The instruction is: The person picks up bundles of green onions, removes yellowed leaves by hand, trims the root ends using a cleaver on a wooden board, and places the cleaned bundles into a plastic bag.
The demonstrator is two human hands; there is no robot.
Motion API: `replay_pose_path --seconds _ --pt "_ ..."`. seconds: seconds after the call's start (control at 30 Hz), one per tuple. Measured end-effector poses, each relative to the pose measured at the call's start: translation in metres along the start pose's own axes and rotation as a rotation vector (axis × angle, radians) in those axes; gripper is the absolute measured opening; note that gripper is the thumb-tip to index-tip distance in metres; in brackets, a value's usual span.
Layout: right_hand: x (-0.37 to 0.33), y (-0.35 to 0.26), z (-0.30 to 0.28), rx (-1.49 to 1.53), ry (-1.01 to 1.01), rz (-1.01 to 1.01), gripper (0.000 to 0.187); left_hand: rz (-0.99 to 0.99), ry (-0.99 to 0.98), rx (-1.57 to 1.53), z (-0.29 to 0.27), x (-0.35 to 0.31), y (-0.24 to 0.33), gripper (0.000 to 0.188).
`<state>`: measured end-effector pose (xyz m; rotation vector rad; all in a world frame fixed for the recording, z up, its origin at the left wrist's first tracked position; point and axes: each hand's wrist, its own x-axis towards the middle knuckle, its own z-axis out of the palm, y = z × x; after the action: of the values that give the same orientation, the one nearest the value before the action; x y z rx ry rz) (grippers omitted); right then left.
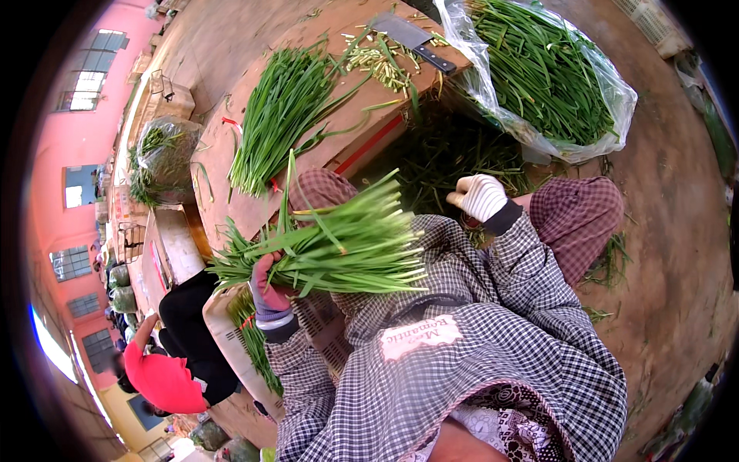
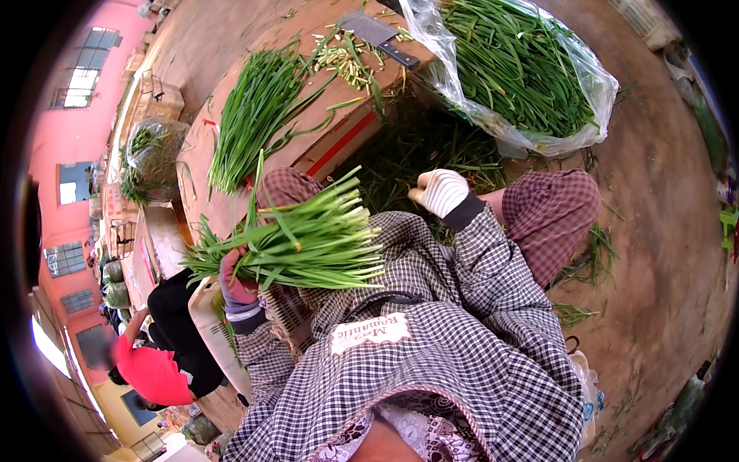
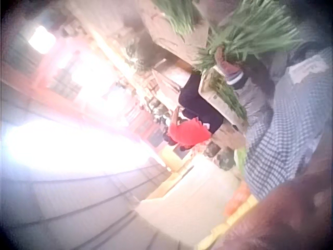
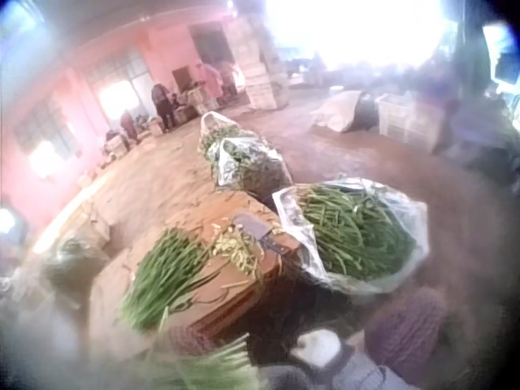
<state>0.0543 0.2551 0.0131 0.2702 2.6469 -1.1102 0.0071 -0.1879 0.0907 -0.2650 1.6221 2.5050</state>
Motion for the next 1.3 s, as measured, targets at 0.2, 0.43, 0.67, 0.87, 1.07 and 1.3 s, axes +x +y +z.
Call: replay_pose_path --seconds 0.2,0.43,0.67,0.87,1.07,1.3 --pt "0.015 -0.008 -0.008 0.098 0.216 -0.192 0.024 -0.015 -0.072 0.094 -0.01 -0.001 0.0 0.019" --pt "0.066 -0.139 -0.018 0.233 0.167 -0.695 0.028 0.147 -0.199 0.046 -0.02 -0.004 -0.011 0.028" --pt "0.109 -0.226 0.041 -0.206 -0.063 -0.759 0.036 -0.044 0.118 0.082 0.035 -0.023 0.01 0.016" --pt "0.125 -0.185 0.019 -0.173 0.088 -0.679 0.015 -0.034 0.046 -0.01 0.017 -0.029 0.006 0.012" --pt "0.084 -0.048 -0.017 -0.343 0.191 -0.479 0.013 -0.019 -0.113 -0.132 -0.047 -0.018 -0.029 0.023" --pt "0.018 0.029 -0.039 -0.467 -0.04 -0.006 0.033 -0.017 -0.096 -0.19 -0.081 -0.004 -0.04 0.027"
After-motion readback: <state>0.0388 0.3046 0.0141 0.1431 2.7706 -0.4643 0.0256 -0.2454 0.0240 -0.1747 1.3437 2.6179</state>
